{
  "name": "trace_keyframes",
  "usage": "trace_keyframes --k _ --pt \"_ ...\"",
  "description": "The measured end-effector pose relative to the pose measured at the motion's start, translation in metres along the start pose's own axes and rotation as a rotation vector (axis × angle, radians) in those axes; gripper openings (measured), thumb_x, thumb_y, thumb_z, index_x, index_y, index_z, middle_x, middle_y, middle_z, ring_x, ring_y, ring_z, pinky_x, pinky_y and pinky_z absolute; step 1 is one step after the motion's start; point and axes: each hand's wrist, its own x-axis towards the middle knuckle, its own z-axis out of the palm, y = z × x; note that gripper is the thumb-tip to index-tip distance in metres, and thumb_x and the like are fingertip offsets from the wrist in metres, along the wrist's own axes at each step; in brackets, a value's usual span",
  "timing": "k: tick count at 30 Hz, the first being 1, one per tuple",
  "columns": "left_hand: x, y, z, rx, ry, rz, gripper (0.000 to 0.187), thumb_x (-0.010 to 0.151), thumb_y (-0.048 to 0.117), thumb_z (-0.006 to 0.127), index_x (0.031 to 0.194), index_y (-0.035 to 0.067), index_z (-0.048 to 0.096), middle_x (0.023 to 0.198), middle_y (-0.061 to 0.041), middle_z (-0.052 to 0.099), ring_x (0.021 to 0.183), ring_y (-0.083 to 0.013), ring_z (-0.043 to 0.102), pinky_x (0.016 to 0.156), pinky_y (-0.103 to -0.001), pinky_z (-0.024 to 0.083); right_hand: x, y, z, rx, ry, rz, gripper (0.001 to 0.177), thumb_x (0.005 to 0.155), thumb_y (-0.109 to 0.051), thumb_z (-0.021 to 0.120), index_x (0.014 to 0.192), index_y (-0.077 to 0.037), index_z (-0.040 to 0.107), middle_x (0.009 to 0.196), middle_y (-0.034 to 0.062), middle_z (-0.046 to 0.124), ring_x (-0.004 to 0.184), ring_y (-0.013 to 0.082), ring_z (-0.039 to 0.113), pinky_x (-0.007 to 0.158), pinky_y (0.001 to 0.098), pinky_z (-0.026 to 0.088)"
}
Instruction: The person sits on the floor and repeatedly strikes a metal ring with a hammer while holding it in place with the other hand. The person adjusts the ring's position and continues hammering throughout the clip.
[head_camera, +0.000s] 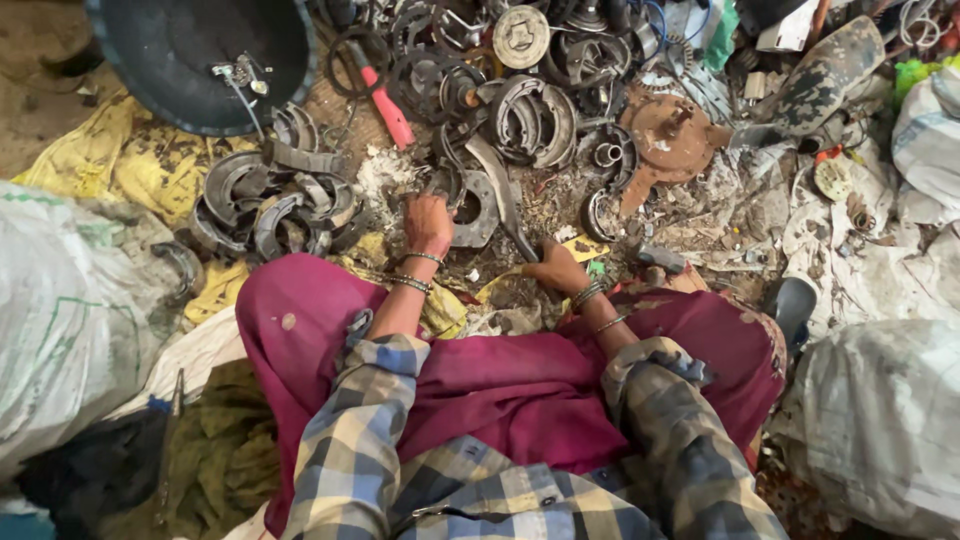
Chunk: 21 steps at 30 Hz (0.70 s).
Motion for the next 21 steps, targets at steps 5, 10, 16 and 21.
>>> trace_keyframes --k 5,10,16,21 --pt "-0.007 0.034 -0.006 -0.027 -0.097 0.077 0.027 0.081 0.030 0.078 0.098 0.010 0.074 0.100 -0.017 0.068 0.102 -0.0372 0.062 0.088 -0.048 0.050 -0.011 -0.036 0.002 0.499 -0.193 0.206 0.035 0.100 -0.037 0.056 0.108 -0.003 0.057 0.071 0.0011 0.064 0.052 0.0155 0.061 0.049 0.0304 0.049" --pt "-0.016 0.052 -0.007 -0.035 -0.168 0.067 0.015 0.081 0.016 0.075 0.095 0.010 0.075 0.104 -0.016 0.069 0.104 -0.0354 0.065 0.088 -0.045 0.055 -0.035 -0.075 0.010 0.086 0.151 -0.022 0.032 0.102 -0.025 0.057 0.120 0.000 0.052 0.071 0.0157 0.067 0.058 0.0303 0.064 0.053 0.0436 0.051" --pt "-0.016 0.055 0.006 -0.118 -0.195 0.035 0.016 0.076 0.012 0.076 0.089 0.004 0.075 0.104 -0.020 0.068 0.097 -0.0398 0.066 0.077 -0.050 0.056 -0.043 -0.069 0.015 -0.058 0.516 -0.309 0.043 0.099 -0.014 0.057 0.134 0.002 0.039 0.078 0.0256 0.067 0.066 0.0453 0.066 0.057 0.0547 0.051" --pt "-0.013 0.052 0.016 0.035 -0.153 0.106 0.005 0.085 0.008 0.073 0.086 0.005 0.077 0.101 -0.019 0.071 0.098 -0.0355 0.069 0.084 -0.045 0.058 -0.017 -0.028 0.043 -0.225 0.377 -0.166 0.031 0.103 -0.016 0.057 0.124 0.000 0.040 0.073 0.0271 0.065 0.065 0.0494 0.063 0.057 0.0597 0.048"
